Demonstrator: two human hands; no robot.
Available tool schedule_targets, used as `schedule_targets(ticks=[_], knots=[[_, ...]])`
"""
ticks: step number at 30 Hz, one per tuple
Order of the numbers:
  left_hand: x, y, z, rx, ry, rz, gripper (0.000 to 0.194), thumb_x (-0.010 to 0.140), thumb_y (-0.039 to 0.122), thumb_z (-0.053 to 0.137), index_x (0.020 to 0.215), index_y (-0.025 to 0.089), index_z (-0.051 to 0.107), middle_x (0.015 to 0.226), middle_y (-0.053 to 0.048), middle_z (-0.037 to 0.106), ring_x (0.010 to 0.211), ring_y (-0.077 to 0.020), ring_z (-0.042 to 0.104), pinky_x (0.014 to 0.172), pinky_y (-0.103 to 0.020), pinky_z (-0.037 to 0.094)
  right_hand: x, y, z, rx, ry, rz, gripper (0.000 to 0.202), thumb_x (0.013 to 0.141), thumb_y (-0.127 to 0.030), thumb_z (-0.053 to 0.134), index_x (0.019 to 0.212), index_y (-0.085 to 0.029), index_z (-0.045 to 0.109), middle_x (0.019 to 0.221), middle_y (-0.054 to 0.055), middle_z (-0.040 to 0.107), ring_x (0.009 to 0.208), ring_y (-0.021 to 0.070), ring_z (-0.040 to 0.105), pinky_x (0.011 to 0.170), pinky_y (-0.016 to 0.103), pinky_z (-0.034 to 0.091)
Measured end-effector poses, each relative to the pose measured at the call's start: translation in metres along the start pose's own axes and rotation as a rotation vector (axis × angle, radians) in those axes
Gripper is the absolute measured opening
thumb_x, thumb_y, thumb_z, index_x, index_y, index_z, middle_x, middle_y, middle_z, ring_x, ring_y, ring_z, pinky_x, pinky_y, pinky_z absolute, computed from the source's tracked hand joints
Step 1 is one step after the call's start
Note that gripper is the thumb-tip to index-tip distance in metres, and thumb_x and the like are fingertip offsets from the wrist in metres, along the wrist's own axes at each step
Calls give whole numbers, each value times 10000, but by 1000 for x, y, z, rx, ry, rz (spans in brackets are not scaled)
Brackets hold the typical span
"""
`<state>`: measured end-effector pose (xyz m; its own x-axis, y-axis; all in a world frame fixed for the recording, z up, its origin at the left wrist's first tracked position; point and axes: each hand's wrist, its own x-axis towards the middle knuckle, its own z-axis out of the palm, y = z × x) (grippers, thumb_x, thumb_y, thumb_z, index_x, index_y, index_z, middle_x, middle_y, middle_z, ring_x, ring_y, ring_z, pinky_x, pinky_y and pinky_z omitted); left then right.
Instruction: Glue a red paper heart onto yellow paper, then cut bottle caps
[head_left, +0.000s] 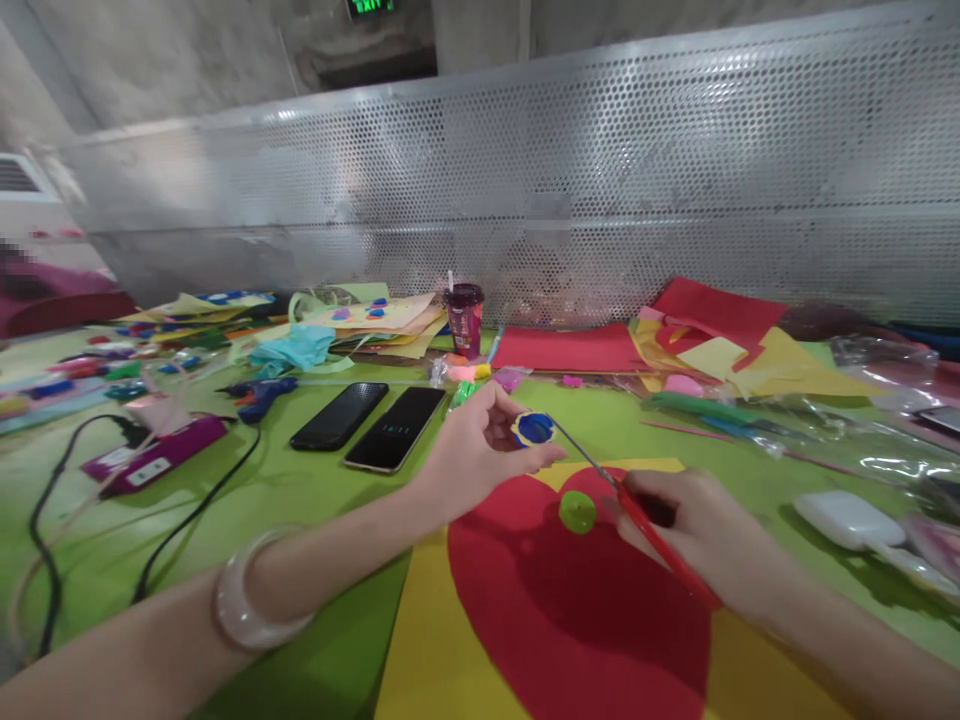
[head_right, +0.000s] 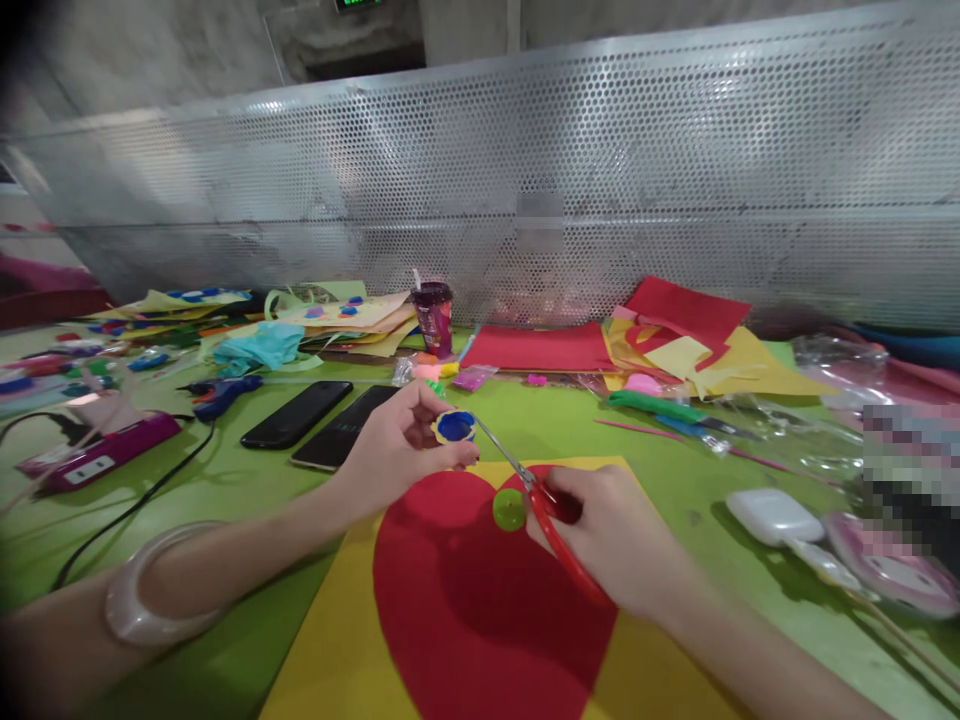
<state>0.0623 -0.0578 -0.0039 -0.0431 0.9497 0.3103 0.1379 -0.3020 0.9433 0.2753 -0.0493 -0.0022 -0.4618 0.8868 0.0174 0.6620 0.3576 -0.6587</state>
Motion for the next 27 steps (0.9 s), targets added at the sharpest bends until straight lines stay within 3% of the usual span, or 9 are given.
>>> schedule_targets(ticks=[7,13,27], knots=[[4,-5,-3,72,-2,91,410,616,310,816,806,195,471,699,42,629,556,-90,600,508,-206,478,-1,-9,-2,170,-97,131,291,719,-477,573,638,-198,589,564,-9,518,506,124,411,463,245,328],[6,-8,-7,14,-89,109,353,652,266,789,825,183,492,764,15,666,667,-125,667,627,-253,546,2,-8,-3,296,-190,228,401,664,-588,594,577,-213,479,413,-72,348,372,70,297,373,227,185],[8,-5,-11,-38,-128,121,316,660,220,773,794,178,490,710,19,647,627,-117,662,606,-244,540,4,4,3,464,-179,291,476,697,-617,616,557,-217,400,371,-102,342,287,34,276,290,166,197]])
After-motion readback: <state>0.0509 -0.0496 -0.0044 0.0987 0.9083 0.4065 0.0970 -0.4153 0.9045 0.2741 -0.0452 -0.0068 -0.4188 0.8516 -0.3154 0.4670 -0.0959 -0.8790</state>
